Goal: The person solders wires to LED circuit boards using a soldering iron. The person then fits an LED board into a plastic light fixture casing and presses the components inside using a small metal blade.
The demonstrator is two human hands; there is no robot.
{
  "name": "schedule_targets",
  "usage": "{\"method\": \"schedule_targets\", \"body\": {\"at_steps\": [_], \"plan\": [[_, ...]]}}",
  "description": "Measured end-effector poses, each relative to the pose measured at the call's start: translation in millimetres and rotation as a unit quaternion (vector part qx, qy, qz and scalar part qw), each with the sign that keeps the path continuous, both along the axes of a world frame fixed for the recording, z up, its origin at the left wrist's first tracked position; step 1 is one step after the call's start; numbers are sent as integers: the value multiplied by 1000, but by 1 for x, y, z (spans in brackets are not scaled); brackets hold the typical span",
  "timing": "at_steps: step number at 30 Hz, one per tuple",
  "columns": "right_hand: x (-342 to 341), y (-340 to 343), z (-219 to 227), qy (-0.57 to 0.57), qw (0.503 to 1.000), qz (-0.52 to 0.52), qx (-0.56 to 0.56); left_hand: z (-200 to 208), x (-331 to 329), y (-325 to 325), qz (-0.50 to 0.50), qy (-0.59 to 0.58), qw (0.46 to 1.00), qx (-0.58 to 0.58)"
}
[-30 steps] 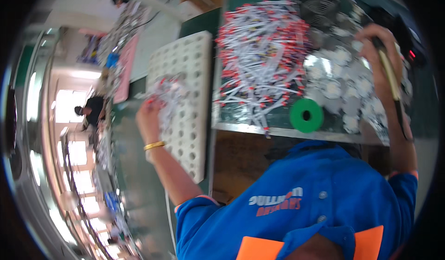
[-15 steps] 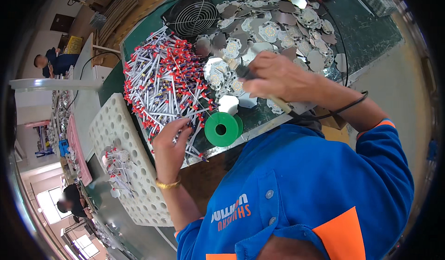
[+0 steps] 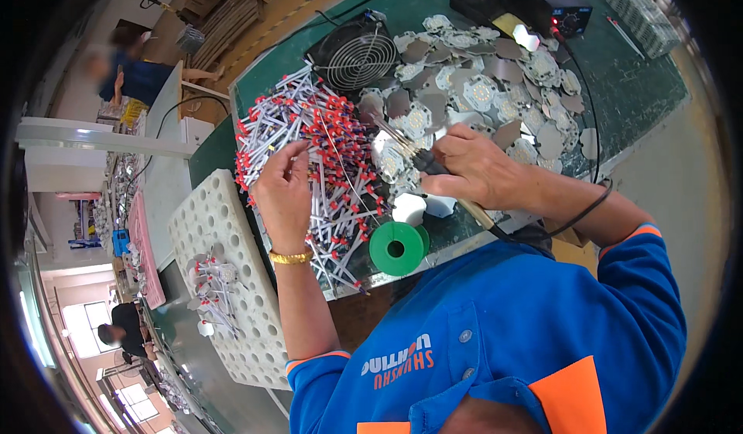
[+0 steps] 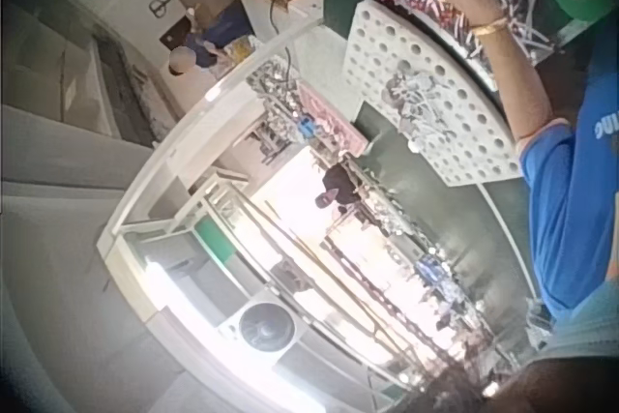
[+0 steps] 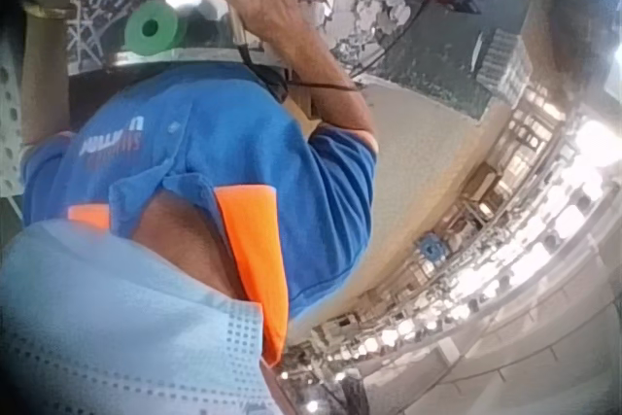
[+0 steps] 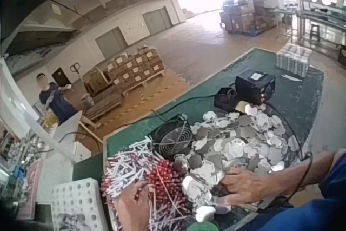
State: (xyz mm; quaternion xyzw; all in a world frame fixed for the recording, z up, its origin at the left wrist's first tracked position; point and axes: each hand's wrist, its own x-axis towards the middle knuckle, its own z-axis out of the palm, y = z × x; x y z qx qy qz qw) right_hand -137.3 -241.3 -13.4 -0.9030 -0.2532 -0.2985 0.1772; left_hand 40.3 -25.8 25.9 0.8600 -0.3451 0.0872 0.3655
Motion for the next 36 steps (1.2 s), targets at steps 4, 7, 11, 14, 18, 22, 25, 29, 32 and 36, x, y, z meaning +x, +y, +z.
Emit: {"method": "schedule_targets", "body": {"at_steps": [4, 7, 11, 14, 18, 22, 25, 29, 32, 36], "plan": [[1, -7, 13, -10, 1000, -23, 4, 12, 31, -18, 37, -41, 998, -17], [4, -8, 13, -60, 997, -42, 23, 18, 41, -37, 4, -31, 999, 12], [2, -11, 5, -72, 995, -55, 48, 30, 37, -52, -91, 296, 951, -11], [0, -10, 4, -57, 995, -52, 66, 17, 37, -51, -179, 373, 905, -102], [3, -11, 4, -97, 990, -47, 92, 13, 15, -38, -152, 320, 899, -256], [11, -8, -1, -115, 985, -60, 111, 1, 14, -29, -111, 325, 880, -327], [18, -6, 2, -116, 988, -46, 94, 12, 13, -29, -111, 321, 886, -316], [21, -5, -2, -130, 987, -32, 90, 25, 13, -27, -129, 354, 872, -314], [20, -3, 6, -130, 986, -23, 105, 24, 19, -27, -139, 382, 852, -331], [16, -3, 10, -128, 985, -46, 103, 22, 22, -25, -130, 400, 848, -322]]}}
